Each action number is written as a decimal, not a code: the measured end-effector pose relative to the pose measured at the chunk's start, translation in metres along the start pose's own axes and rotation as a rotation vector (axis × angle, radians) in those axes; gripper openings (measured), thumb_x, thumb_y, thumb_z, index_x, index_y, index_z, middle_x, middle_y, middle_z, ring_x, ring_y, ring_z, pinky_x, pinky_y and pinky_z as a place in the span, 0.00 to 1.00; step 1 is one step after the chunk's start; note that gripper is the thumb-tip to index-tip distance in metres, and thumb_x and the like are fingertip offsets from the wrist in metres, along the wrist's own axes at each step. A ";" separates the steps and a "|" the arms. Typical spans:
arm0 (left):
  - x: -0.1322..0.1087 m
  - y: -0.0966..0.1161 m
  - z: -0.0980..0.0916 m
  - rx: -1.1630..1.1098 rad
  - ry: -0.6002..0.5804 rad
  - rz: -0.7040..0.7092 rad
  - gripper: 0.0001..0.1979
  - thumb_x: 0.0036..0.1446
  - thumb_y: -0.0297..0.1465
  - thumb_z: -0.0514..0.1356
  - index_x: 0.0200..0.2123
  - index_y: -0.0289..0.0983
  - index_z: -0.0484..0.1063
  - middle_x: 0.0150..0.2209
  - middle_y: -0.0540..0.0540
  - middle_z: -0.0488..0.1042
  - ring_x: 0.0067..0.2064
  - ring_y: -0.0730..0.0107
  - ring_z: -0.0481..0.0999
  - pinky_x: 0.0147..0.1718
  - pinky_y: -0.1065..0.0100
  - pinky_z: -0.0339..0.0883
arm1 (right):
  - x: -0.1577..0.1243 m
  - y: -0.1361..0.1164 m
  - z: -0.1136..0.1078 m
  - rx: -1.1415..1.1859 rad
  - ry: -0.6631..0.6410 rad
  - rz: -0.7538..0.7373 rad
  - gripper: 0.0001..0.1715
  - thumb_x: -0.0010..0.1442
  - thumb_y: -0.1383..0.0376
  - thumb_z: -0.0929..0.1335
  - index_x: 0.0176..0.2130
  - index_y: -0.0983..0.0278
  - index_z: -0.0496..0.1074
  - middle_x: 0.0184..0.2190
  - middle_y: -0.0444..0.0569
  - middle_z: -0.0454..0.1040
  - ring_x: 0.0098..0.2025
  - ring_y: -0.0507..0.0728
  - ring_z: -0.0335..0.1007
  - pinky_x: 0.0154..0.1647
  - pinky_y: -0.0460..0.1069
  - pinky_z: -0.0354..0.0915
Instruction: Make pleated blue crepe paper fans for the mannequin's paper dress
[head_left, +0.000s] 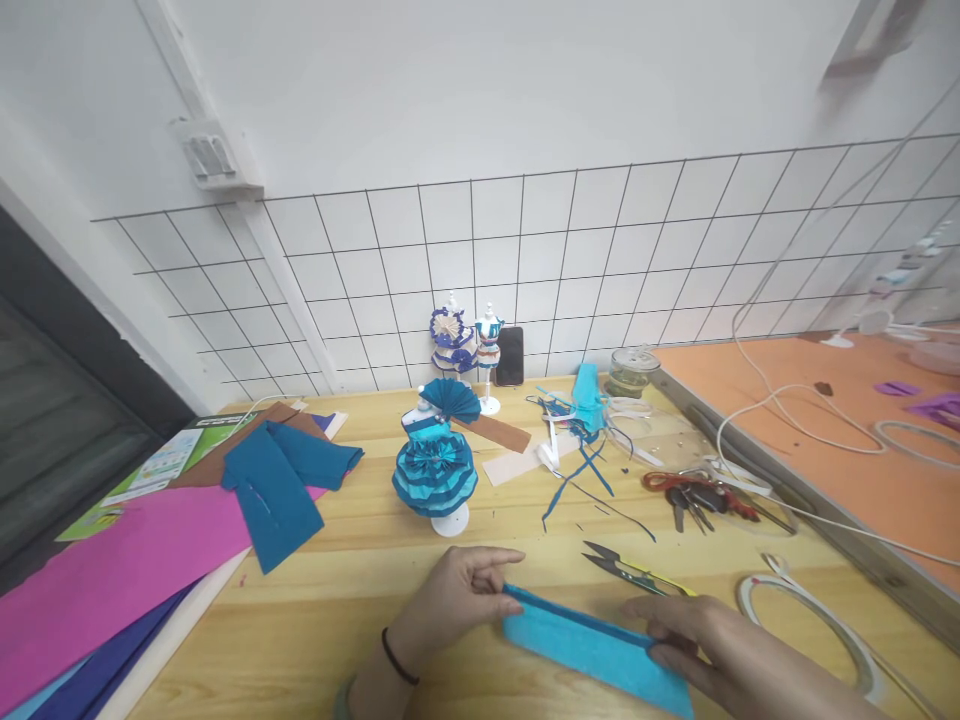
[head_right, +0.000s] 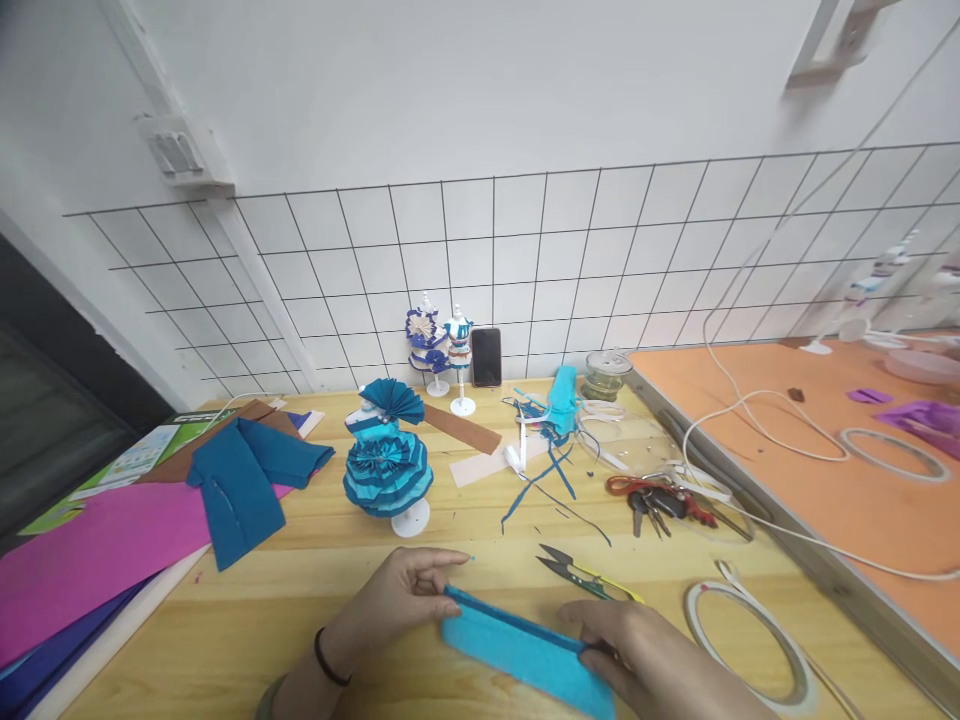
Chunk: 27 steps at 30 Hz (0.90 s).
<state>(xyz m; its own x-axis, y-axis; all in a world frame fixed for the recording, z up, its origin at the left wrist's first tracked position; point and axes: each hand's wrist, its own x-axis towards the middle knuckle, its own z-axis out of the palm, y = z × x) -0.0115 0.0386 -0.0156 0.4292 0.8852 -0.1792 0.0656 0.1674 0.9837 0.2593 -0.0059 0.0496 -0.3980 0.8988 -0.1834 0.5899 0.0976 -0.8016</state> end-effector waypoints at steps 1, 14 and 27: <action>0.000 0.000 0.000 0.005 0.008 -0.002 0.26 0.36 0.31 0.68 0.44 0.36 0.73 0.23 0.52 0.68 0.25 0.76 0.68 0.28 0.73 0.63 | 0.001 0.000 0.000 -0.007 0.002 -0.007 0.07 0.50 0.63 0.66 0.25 0.58 0.74 0.24 0.46 0.76 0.26 0.55 0.69 0.26 0.44 0.61; 0.005 -0.001 -0.002 -0.008 0.009 -0.050 0.13 0.38 0.33 0.67 0.27 0.32 0.72 0.22 0.50 0.71 0.25 0.76 0.69 0.27 0.73 0.61 | 0.005 0.011 0.003 -0.254 0.065 -0.102 0.14 0.58 0.61 0.61 0.28 0.59 0.74 0.25 0.46 0.75 0.27 0.54 0.70 0.28 0.44 0.62; 0.004 0.002 -0.002 -0.077 0.001 -0.019 0.16 0.37 0.37 0.68 0.24 0.33 0.68 0.21 0.51 0.70 0.23 0.78 0.66 0.25 0.74 0.57 | 0.006 0.024 0.005 -0.262 0.013 -0.052 0.14 0.59 0.60 0.60 0.33 0.58 0.74 0.29 0.46 0.75 0.31 0.55 0.71 0.32 0.44 0.63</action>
<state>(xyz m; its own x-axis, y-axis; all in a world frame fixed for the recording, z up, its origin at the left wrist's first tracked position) -0.0110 0.0435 -0.0140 0.4275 0.8820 -0.1984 0.0044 0.2174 0.9761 0.2677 -0.0002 0.0260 -0.4245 0.8950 -0.1370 0.7313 0.2497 -0.6347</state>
